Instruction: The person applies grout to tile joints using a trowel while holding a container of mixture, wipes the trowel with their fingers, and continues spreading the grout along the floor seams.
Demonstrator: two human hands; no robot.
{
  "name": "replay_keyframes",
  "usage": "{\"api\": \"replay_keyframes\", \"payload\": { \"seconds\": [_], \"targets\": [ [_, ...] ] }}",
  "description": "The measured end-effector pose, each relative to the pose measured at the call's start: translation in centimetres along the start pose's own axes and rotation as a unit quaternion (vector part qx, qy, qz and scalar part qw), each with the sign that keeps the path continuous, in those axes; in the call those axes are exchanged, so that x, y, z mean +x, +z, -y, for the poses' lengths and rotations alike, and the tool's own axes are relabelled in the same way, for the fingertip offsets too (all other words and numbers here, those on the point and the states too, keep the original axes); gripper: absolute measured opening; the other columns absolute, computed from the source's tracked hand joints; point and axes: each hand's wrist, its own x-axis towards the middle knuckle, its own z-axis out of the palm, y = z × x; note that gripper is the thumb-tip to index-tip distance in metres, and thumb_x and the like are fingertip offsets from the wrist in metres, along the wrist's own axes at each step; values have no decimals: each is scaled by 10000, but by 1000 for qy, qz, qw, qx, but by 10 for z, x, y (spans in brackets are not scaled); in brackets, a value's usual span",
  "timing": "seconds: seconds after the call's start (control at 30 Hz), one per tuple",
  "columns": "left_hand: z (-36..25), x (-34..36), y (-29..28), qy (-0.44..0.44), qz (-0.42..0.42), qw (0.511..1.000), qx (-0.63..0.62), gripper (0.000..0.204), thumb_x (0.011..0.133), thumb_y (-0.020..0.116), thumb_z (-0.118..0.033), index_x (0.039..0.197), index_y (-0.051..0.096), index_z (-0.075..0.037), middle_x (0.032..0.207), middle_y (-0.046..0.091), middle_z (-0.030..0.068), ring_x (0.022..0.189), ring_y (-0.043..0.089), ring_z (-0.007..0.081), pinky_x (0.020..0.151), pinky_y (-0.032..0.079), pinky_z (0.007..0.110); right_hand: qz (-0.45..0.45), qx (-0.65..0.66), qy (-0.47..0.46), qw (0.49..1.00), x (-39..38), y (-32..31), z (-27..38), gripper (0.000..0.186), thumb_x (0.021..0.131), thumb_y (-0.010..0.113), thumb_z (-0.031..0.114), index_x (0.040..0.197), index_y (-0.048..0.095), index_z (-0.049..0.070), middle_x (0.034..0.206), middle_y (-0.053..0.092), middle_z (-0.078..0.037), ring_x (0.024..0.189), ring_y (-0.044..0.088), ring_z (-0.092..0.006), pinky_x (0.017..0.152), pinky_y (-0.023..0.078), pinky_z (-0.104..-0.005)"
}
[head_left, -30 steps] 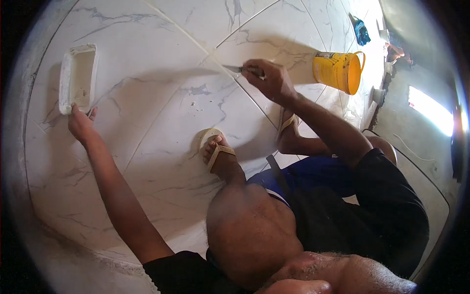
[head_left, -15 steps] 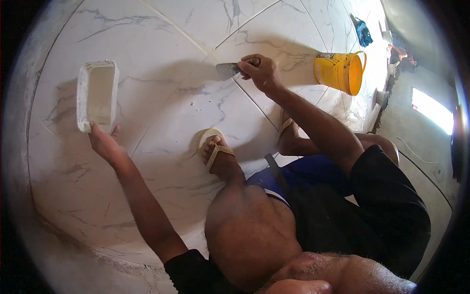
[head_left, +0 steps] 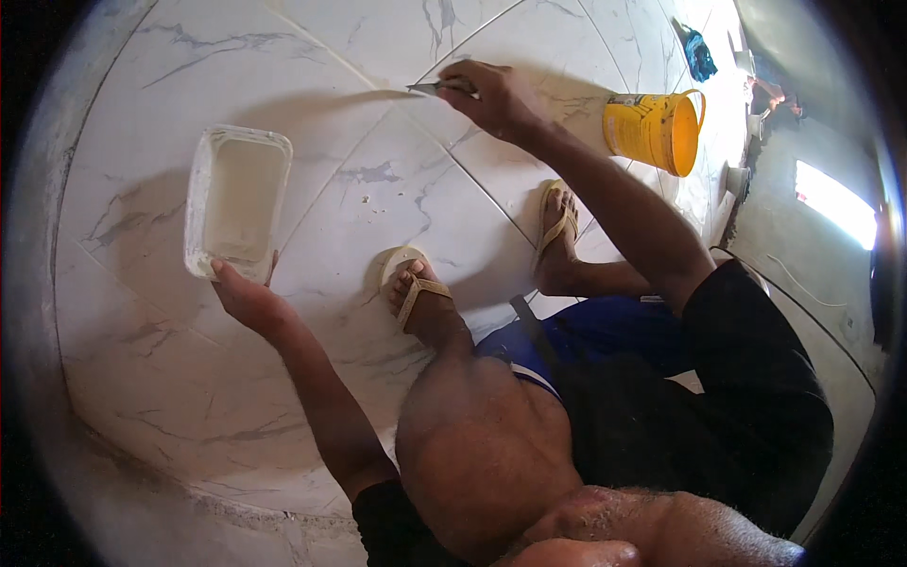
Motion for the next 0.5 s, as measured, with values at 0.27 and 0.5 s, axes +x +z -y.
{"api": "replay_keyframes", "payload": {
  "seconds": [0.27, 0.5],
  "targets": [
    [15, -19, 7, -5, 13, 1000, -3, 642, 1062, 445, -415, 1472, 404, 77, 1364, 526, 253, 1130, 648, 356, 801, 656, 420, 15, -95, -170, 981, -16, 20, -3, 193, 924, 719, 168, 1041, 608, 61, 870, 691, -113, 788, 688, -329, 678, 565, -439],
    [30, -21, 8, 18, 23, 1000, 0, 651, 1075, 441, -438, 1452, 427, 93, 1341, 546, 268, 1141, 631, 352, 859, 612, 420, 10, -93, -147, 985, -78, 21, 16, 213, 894, 748, 97, 1058, 622, 46, 1003, 717, -115, 856, 704, -317, 745, 591, -406]
  ]
}}
